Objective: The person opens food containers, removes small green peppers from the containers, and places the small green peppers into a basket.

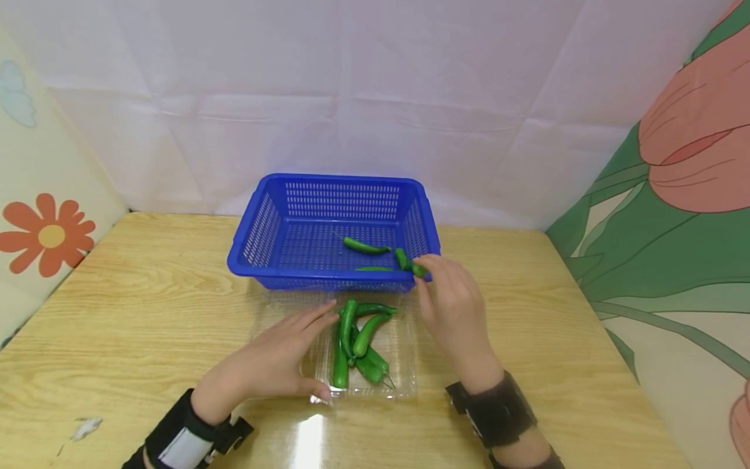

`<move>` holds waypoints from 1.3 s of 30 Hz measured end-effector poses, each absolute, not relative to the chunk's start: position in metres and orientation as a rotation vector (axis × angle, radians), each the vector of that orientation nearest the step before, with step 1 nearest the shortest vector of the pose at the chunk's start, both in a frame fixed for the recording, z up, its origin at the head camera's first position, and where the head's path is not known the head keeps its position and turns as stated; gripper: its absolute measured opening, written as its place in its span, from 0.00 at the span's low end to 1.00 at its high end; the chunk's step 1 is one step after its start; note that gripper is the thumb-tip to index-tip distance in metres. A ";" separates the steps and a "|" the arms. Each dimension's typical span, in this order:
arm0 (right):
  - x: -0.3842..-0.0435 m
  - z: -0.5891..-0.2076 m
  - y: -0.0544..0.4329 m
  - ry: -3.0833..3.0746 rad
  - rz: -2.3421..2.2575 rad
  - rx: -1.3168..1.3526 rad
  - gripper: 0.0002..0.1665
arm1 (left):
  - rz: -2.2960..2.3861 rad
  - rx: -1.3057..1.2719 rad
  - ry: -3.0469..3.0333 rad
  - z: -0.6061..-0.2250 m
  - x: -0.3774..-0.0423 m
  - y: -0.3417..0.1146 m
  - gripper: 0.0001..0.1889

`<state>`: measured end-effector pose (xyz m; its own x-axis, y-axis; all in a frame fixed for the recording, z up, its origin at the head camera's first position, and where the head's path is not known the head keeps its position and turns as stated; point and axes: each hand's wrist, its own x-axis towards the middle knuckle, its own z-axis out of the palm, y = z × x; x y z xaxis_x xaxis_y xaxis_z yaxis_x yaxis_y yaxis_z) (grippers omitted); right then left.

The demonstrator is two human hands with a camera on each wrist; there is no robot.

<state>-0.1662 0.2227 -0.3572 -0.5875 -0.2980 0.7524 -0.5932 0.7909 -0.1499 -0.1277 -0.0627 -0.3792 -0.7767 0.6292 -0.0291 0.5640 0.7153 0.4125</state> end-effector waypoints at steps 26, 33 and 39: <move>-0.172 -0.366 0.225 -2.244 0.499 0.609 0.21 | 0.583 0.989 2.762 -0.381 -0.128 -0.063 0.62; -0.173 -0.366 0.225 -2.233 0.496 0.617 0.18 | 0.591 0.982 2.754 -0.381 -0.128 -0.063 0.62; -0.172 -0.365 0.224 -2.215 0.507 0.627 0.16 | 0.598 0.979 2.748 -0.381 -0.128 -0.063 0.62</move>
<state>-0.1724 0.2239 -0.3654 -0.5873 -0.2751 0.7612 -0.5789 0.8000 -0.1575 -0.1282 -0.0631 -0.3809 -0.7719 0.6354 -0.0197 0.5698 0.7053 0.4217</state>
